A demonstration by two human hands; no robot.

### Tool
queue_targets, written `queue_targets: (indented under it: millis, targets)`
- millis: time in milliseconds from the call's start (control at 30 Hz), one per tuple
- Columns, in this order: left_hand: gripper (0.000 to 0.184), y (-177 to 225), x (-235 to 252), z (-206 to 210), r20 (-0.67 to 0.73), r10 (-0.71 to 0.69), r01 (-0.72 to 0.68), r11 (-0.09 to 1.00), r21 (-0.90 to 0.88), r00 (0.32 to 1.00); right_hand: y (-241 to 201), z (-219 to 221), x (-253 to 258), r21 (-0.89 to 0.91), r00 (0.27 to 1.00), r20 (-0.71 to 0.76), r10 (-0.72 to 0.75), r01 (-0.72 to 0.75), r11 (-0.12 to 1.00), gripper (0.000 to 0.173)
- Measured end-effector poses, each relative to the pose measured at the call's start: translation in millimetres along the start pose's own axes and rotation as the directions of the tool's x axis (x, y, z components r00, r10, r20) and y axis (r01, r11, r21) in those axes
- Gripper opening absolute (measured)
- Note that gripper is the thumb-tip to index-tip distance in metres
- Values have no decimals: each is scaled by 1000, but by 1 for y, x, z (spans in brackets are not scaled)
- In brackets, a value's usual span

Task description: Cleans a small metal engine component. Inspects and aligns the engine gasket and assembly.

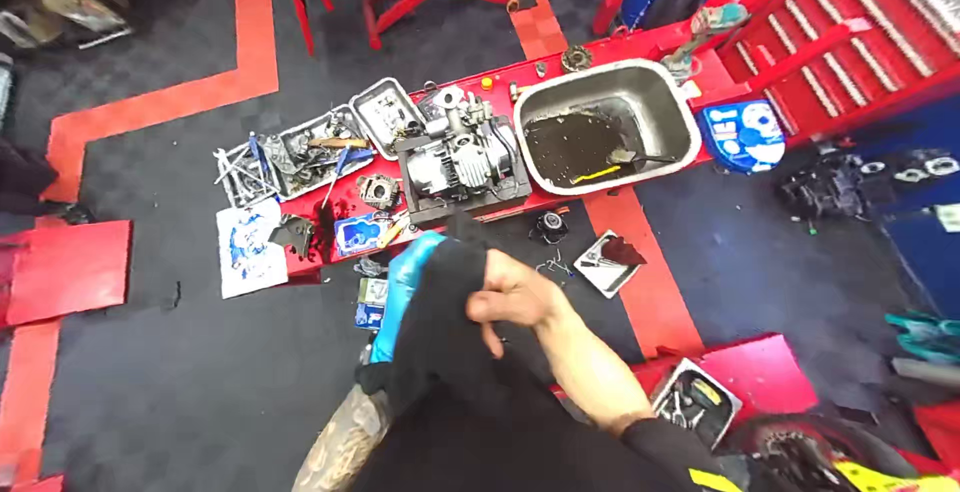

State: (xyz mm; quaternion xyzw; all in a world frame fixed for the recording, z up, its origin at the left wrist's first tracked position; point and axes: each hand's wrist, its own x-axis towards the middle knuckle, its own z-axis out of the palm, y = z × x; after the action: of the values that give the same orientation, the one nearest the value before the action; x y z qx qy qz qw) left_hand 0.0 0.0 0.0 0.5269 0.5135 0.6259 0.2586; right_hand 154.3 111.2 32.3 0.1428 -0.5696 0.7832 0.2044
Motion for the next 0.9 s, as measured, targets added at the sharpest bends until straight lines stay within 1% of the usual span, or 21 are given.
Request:
queue_targets:
  millis: [33,67,100,133,167,200,233,267,300,333,367,433,467,533,600,667,733,800,833,867,900]
  targets:
    - [26,4,3,11,-62,3,-1,1000,23,998,-2,-8,0,34,1000,-20,4,-3,999,38]
    - [26,8,1,19,-127,-24,31,998,54,992,-1,-9,1,6,991,-131,-2,3,1000,38]
    - [28,10,-1,23,-186,-64,75,996,51,981,1,-6,7,-74,950,-311,-18,-6,997,40]
    - [28,15,-1,25,-247,-66,77,996,34,967,6,3,16,-188,868,-495,-53,-47,981,43]
    - [25,20,0,25,-320,-19,34,999,42,947,15,14,25,-295,764,-633,-128,-86,952,43]
    - [23,21,2,22,-383,45,-20,997,70,922,25,27,34,-373,673,-708,-216,-96,923,40]
    - [22,19,4,15,-419,113,-64,990,129,901,34,37,44,-409,623,-735,-269,-92,908,35]
    - [22,17,5,6,-433,177,-95,974,205,884,42,43,58,-409,602,-747,-282,-82,909,31]
    - [20,10,6,-7,-422,236,-117,950,288,875,50,48,76,-390,607,-750,-262,-85,917,25]
    - [19,-1,5,-20,-408,264,-125,933,337,874,61,55,91,-359,627,-747,-222,-100,928,26]
    - [20,-19,2,-32,-402,264,-108,922,372,877,73,66,103,-330,648,-744,-163,-144,933,37]
    - [19,-53,12,-74,-456,259,-24,887,461,852,111,80,111,-346,747,-665,-15,-290,892,84]
    - [19,-67,19,-101,-509,251,55,857,513,824,133,85,114,-355,784,-617,68,-354,865,99]
    - [18,-92,26,-156,-590,158,240,808,538,792,179,92,143,-306,775,-602,190,-444,842,96]
    - [25,-107,13,-200,-581,-85,392,815,426,810,220,81,182,-229,758,-594,269,-480,847,93]
    - [30,-108,4,-241,-525,-308,468,860,203,793,253,66,231,-130,786,-541,300,-431,893,87]
    - [29,-104,0,-276,-468,-429,499,866,29,772,277,54,263,37,780,-478,405,-443,896,77]
    - [32,-112,-5,-295,-377,-503,498,859,-117,778,294,37,275,159,770,-376,516,-495,854,64]
    - [34,-120,-5,-303,-345,-532,492,846,-203,773,302,31,282,180,735,-377,563,-538,823,56]
    - [35,-129,-6,-311,-317,-559,486,826,-284,766,311,27,291,143,675,-444,589,-595,791,45]
    - [37,-137,-9,-320,-286,-594,494,795,-352,752,321,23,301,48,618,-545,567,-652,756,35]
